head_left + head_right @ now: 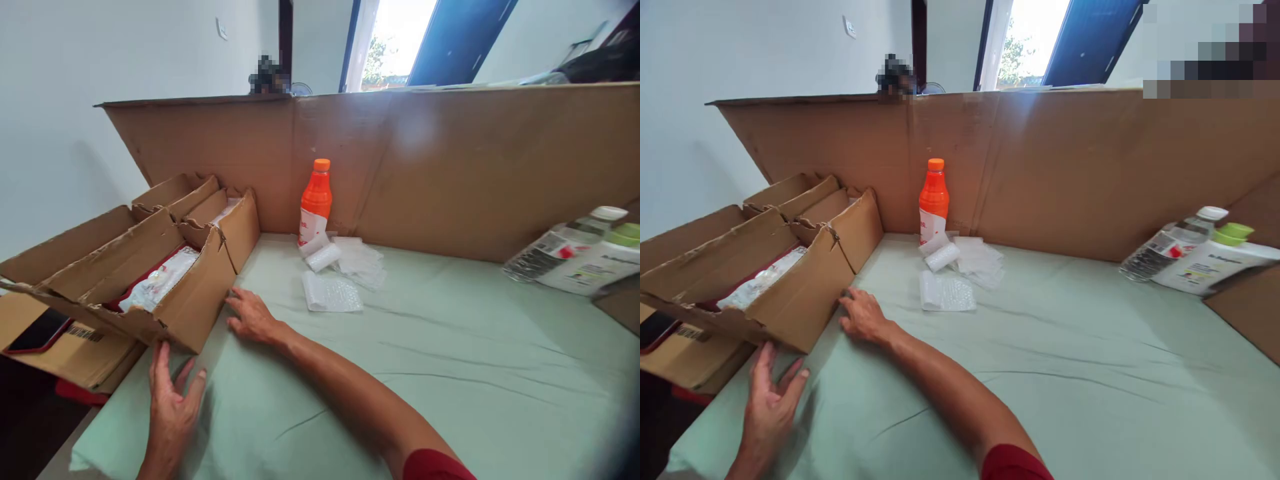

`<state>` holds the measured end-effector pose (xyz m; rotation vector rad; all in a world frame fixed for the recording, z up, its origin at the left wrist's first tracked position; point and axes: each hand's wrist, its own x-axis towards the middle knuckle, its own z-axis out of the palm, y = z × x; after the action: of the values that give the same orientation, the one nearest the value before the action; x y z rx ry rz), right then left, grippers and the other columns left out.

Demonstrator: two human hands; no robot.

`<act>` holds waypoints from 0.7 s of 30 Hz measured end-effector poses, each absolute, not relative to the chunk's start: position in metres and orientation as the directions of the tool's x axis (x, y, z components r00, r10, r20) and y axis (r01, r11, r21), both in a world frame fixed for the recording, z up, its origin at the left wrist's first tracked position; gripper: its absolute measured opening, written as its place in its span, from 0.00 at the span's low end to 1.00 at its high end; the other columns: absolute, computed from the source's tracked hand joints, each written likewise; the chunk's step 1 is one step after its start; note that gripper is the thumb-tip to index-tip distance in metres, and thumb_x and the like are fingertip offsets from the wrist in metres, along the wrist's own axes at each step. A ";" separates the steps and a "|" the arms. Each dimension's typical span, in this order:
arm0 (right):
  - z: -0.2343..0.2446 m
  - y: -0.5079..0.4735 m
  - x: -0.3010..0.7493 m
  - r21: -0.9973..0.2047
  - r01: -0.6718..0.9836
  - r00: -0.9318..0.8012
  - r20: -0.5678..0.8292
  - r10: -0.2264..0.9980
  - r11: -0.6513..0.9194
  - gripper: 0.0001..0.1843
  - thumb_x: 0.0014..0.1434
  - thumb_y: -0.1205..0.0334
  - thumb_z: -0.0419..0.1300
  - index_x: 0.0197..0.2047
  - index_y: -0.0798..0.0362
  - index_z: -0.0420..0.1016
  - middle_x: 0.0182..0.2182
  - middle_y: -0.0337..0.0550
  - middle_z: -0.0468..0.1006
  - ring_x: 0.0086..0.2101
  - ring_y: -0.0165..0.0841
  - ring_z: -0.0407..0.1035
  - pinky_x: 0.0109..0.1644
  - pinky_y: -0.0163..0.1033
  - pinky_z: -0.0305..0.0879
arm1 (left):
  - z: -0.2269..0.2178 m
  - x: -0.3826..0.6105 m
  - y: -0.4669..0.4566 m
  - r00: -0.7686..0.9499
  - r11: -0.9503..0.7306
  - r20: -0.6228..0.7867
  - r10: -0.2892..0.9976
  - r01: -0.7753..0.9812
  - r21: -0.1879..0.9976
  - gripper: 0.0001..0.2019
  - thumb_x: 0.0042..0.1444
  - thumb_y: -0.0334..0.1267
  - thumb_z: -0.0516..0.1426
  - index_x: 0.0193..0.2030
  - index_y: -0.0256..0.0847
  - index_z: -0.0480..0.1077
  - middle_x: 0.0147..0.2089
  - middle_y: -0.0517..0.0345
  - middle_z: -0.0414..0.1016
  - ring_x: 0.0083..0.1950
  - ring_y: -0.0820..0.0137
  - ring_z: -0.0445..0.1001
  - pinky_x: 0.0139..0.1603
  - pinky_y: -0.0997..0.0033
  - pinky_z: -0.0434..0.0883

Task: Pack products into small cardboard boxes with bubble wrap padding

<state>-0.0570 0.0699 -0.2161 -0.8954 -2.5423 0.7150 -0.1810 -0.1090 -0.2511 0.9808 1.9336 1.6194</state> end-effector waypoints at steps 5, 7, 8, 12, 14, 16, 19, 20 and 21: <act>-0.222 0.057 0.044 -0.274 0.582 -0.736 0.225 0.639 0.766 0.18 0.63 0.57 0.62 0.53 0.56 0.77 0.67 0.59 0.65 0.69 0.51 0.52 0.70 0.60 0.48 | -0.267 -0.186 -0.135 -0.645 0.169 -0.049 0.763 0.126 0.977 0.45 0.56 0.53 0.62 0.75 0.51 0.44 0.73 0.39 0.55 0.70 0.43 0.65 0.67 0.36 0.66; -0.223 0.068 0.091 -0.176 0.681 -0.677 0.217 0.703 0.710 0.18 0.67 0.55 0.59 0.55 0.55 0.76 0.64 0.58 0.69 0.66 0.50 0.57 0.69 0.59 0.50 | -0.272 -0.187 -0.145 -0.636 0.178 -0.025 0.772 0.178 0.968 0.46 0.54 0.54 0.62 0.75 0.47 0.46 0.71 0.39 0.61 0.70 0.44 0.64 0.67 0.38 0.66; -0.223 0.075 0.112 -0.153 0.723 -0.641 0.215 0.737 0.674 0.18 0.68 0.55 0.57 0.56 0.56 0.75 0.62 0.57 0.71 0.65 0.50 0.59 0.68 0.59 0.52 | -0.273 -0.186 -0.149 -0.625 0.187 -0.003 0.780 0.228 0.955 0.45 0.53 0.55 0.62 0.74 0.45 0.50 0.70 0.39 0.62 0.70 0.44 0.65 0.66 0.40 0.68; -0.216 0.094 0.167 -0.142 0.795 -0.543 0.265 0.797 0.589 0.18 0.70 0.58 0.54 0.55 0.58 0.75 0.59 0.59 0.74 0.64 0.50 0.60 0.67 0.58 0.53 | -0.265 -0.163 -0.151 -0.515 0.212 0.123 0.849 0.544 0.812 0.31 0.55 0.54 0.59 0.64 0.45 0.66 0.75 0.47 0.56 0.69 0.45 0.65 0.38 0.64 0.81; -0.214 0.087 0.177 -0.149 0.794 -0.534 0.295 0.792 0.590 0.17 0.70 0.57 0.55 0.55 0.56 0.75 0.60 0.57 0.74 0.65 0.49 0.60 0.67 0.57 0.53 | -0.255 -0.139 -0.139 -0.417 0.166 0.155 0.895 0.636 0.754 0.24 0.60 0.51 0.56 0.61 0.47 0.70 0.75 0.52 0.55 0.71 0.48 0.63 0.25 0.75 0.75; -0.216 0.069 0.182 -0.157 0.774 -0.548 0.317 0.774 0.613 0.15 0.68 0.57 0.57 0.53 0.54 0.76 0.60 0.53 0.75 0.63 0.48 0.61 0.66 0.56 0.54 | -0.243 -0.113 -0.115 -0.302 0.069 0.188 0.934 0.672 0.738 0.21 0.61 0.48 0.55 0.60 0.48 0.70 0.75 0.52 0.56 0.72 0.50 0.62 0.23 0.77 0.73; -0.224 0.036 0.187 -0.201 0.739 -0.563 0.339 0.754 0.643 0.13 0.67 0.56 0.60 0.49 0.55 0.77 0.58 0.53 0.76 0.60 0.47 0.65 0.64 0.54 0.59 | -0.228 -0.081 -0.056 -0.120 -0.093 0.245 0.962 0.702 0.706 0.23 0.61 0.49 0.56 0.61 0.45 0.69 0.75 0.45 0.55 0.72 0.50 0.61 0.30 0.71 0.77; -0.227 0.027 0.189 -0.226 0.737 -0.553 0.341 0.760 0.637 0.14 0.66 0.55 0.60 0.48 0.55 0.77 0.57 0.54 0.76 0.59 0.47 0.66 0.62 0.53 0.61 | -0.224 -0.071 -0.031 -0.073 -0.134 0.261 0.962 0.709 0.692 0.25 0.61 0.50 0.55 0.63 0.43 0.68 0.74 0.43 0.54 0.72 0.49 0.61 0.35 0.67 0.79; -0.229 0.020 0.190 -0.251 0.740 -0.537 0.338 0.773 0.624 0.15 0.66 0.54 0.61 0.48 0.56 0.76 0.56 0.54 0.77 0.58 0.46 0.67 0.61 0.52 0.63 | -0.220 -0.062 -0.006 -0.032 -0.171 0.278 0.960 0.717 0.676 0.28 0.60 0.52 0.55 0.64 0.42 0.67 0.74 0.40 0.54 0.72 0.48 0.61 0.41 0.61 0.80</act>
<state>0.1897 0.0205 -0.2294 -1.1998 -2.4325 0.1081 -0.0621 -0.0056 -0.2204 1.9195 1.7666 1.0256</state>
